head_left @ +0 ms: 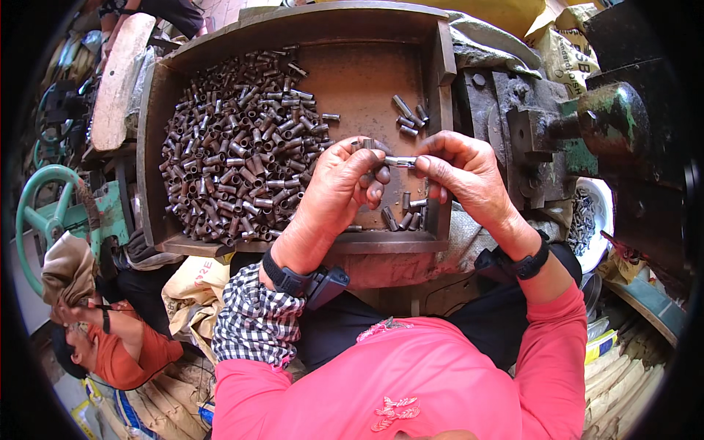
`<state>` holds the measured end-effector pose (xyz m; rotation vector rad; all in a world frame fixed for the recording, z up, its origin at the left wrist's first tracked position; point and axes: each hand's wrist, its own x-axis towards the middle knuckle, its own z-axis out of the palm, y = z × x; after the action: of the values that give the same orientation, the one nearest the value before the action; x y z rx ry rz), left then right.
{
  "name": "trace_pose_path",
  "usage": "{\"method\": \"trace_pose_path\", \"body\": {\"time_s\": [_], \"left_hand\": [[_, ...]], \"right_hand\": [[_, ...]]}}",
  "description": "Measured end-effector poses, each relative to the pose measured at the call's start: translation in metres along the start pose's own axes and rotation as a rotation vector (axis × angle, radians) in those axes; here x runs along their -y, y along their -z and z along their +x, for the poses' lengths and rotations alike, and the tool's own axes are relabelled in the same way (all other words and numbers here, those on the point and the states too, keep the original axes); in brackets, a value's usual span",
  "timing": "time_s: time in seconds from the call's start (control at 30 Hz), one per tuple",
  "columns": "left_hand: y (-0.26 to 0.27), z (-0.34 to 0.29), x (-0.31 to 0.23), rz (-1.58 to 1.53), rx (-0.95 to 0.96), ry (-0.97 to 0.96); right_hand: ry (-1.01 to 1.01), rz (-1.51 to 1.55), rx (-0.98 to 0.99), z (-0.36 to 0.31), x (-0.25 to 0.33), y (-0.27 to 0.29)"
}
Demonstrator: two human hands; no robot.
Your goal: Inspecting small metal cylinders and inserting them into a manual press machine for processing.
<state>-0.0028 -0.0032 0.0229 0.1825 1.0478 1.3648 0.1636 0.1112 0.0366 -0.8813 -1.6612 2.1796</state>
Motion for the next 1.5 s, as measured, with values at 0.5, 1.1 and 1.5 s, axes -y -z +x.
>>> {"method": "trace_pose_path", "body": {"time_s": [0.5,1.1,1.5], "left_hand": [[-0.005,-0.002,0.003,-0.055,0.136,0.138],[-0.017,-0.005,0.019,0.17,0.128,-0.047],[-0.1,-0.006,0.019,0.363,0.11,-0.111]], "right_hand": [[-0.001,0.038,-0.036,0.001,-0.002,0.002],[-0.035,0.061,0.046,-0.025,-0.011,0.011],[1.049,-0.825,-1.527,-0.264,0.146,0.124]]}}
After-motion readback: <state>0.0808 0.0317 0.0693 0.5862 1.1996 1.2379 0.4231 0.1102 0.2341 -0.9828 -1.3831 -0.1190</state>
